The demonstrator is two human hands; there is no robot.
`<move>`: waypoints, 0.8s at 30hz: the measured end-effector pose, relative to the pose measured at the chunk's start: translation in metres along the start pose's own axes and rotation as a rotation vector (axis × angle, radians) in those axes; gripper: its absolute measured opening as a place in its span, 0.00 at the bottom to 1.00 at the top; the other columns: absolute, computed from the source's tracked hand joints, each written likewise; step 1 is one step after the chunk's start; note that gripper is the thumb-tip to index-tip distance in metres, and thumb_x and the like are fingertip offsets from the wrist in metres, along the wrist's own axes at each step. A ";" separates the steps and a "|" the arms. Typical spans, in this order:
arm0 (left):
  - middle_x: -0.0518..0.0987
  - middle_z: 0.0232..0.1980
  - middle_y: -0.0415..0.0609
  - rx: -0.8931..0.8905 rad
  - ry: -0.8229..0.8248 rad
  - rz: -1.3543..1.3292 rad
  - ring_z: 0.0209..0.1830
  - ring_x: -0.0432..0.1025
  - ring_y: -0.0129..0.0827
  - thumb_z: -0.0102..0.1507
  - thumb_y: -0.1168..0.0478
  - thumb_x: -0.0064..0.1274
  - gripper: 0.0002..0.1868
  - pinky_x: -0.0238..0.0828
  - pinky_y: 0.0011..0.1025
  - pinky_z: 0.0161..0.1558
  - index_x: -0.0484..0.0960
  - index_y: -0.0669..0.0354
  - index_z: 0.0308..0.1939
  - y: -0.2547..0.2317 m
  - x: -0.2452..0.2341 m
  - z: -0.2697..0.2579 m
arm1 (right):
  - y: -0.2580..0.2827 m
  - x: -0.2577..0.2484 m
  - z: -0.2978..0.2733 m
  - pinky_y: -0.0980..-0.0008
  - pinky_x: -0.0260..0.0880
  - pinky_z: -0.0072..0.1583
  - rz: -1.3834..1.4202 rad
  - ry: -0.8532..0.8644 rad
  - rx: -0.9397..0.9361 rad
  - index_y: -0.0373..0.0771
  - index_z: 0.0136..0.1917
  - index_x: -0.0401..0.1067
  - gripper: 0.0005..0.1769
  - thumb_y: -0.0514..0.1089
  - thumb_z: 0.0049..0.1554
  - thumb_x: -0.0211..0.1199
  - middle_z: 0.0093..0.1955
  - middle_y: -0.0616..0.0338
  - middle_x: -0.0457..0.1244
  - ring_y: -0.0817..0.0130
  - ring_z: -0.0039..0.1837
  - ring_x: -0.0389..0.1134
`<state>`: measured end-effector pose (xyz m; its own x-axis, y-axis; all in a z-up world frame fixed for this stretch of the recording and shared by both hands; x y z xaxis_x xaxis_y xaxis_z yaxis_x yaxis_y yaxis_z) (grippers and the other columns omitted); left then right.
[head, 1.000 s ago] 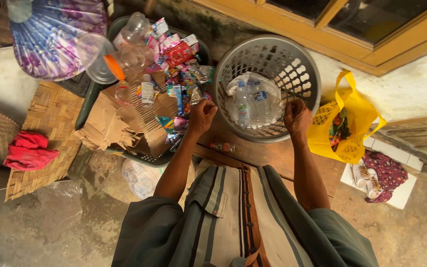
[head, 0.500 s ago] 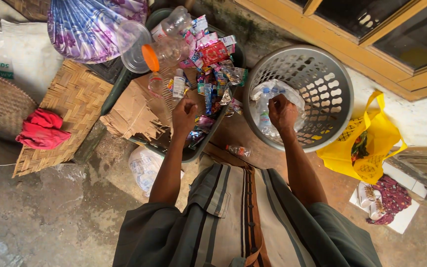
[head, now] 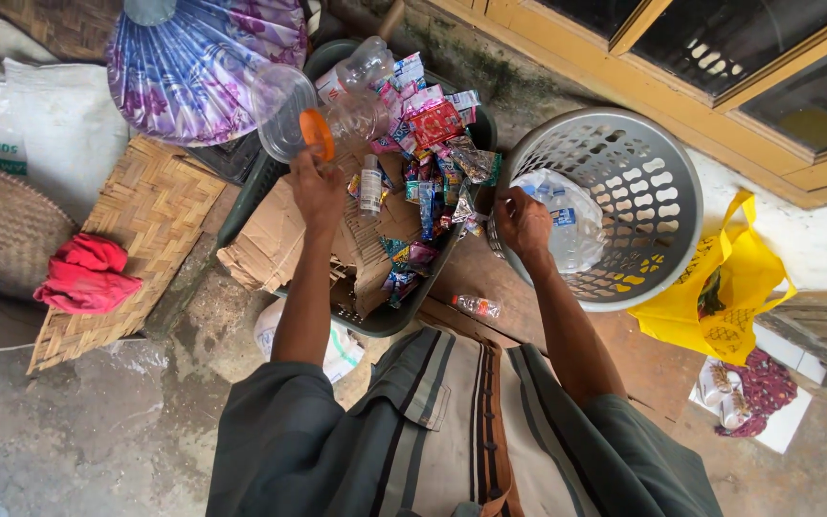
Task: The recorder sorts plastic bottles, food sachets, and cardboard into different containers.
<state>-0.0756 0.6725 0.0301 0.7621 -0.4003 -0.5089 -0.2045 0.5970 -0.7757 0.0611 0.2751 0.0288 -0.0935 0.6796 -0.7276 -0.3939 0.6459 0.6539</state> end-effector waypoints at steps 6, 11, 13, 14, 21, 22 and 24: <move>0.64 0.67 0.56 0.026 0.126 0.149 0.69 0.61 0.55 0.53 0.59 0.73 0.50 0.62 0.49 0.66 0.60 0.45 0.74 0.024 0.021 0.049 | 0.033 0.005 0.004 0.59 0.72 0.46 0.026 -0.027 -0.107 0.44 0.50 0.76 0.08 0.45 0.57 0.64 0.43 0.55 0.71 0.57 0.43 0.73; 0.58 0.73 0.57 -0.011 0.317 0.125 0.73 0.57 0.55 0.48 0.54 0.76 0.61 0.59 0.46 0.70 0.52 0.46 0.78 0.041 0.039 0.072 | 0.038 0.017 0.006 0.58 0.71 0.46 0.033 0.002 -0.047 0.42 0.49 0.75 0.07 0.44 0.58 0.64 0.42 0.55 0.71 0.56 0.43 0.73; 0.56 0.75 0.58 -0.023 0.369 0.127 0.74 0.56 0.55 0.47 0.53 0.77 0.63 0.58 0.46 0.70 0.51 0.46 0.78 0.046 0.046 0.077 | 0.033 0.022 0.005 0.59 0.72 0.46 0.061 0.012 -0.011 0.41 0.49 0.74 0.08 0.44 0.57 0.64 0.42 0.54 0.71 0.57 0.42 0.73; 0.56 0.75 0.57 -0.036 0.403 0.157 0.75 0.55 0.55 0.47 0.53 0.77 0.62 0.56 0.47 0.71 0.52 0.46 0.78 0.049 0.050 0.077 | 0.032 0.024 0.004 0.60 0.72 0.46 0.060 0.017 -0.030 0.41 0.48 0.74 0.07 0.44 0.57 0.64 0.42 0.54 0.71 0.57 0.42 0.73; 0.62 0.74 0.54 -0.047 0.440 0.216 0.71 0.60 0.54 0.47 0.54 0.75 0.56 0.58 0.47 0.70 0.57 0.46 0.74 0.035 0.049 0.071 | 0.025 0.030 0.003 0.61 0.72 0.47 0.030 0.069 0.046 0.41 0.48 0.76 0.07 0.44 0.57 0.64 0.41 0.55 0.72 0.59 0.42 0.73; 0.62 0.74 0.54 -0.046 0.441 0.216 0.71 0.60 0.54 0.47 0.54 0.75 0.56 0.58 0.47 0.70 0.57 0.46 0.74 0.034 0.048 0.069 | 0.023 0.031 0.004 0.61 0.72 0.47 0.030 0.067 0.047 0.41 0.48 0.76 0.07 0.44 0.57 0.64 0.41 0.55 0.72 0.59 0.42 0.73; 0.65 0.71 0.55 -0.041 0.402 0.171 0.71 0.62 0.52 0.47 0.54 0.76 0.54 0.60 0.45 0.69 0.59 0.47 0.72 0.030 0.044 0.068 | 0.020 0.033 0.005 0.61 0.73 0.47 0.046 0.072 0.046 0.40 0.49 0.76 0.08 0.44 0.56 0.64 0.42 0.54 0.72 0.58 0.43 0.74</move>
<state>-0.0069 0.7199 0.0095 0.4166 -0.5419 -0.7299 -0.3377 0.6532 -0.6777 0.0550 0.3119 0.0186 -0.1764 0.6835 -0.7083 -0.3456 0.6307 0.6948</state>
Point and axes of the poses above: each hand's wrist, its own z-axis towards the middle knuckle, its own x-axis out of the palm, y = z × x, the point moved 10 cm from there along z, towards the middle knuckle
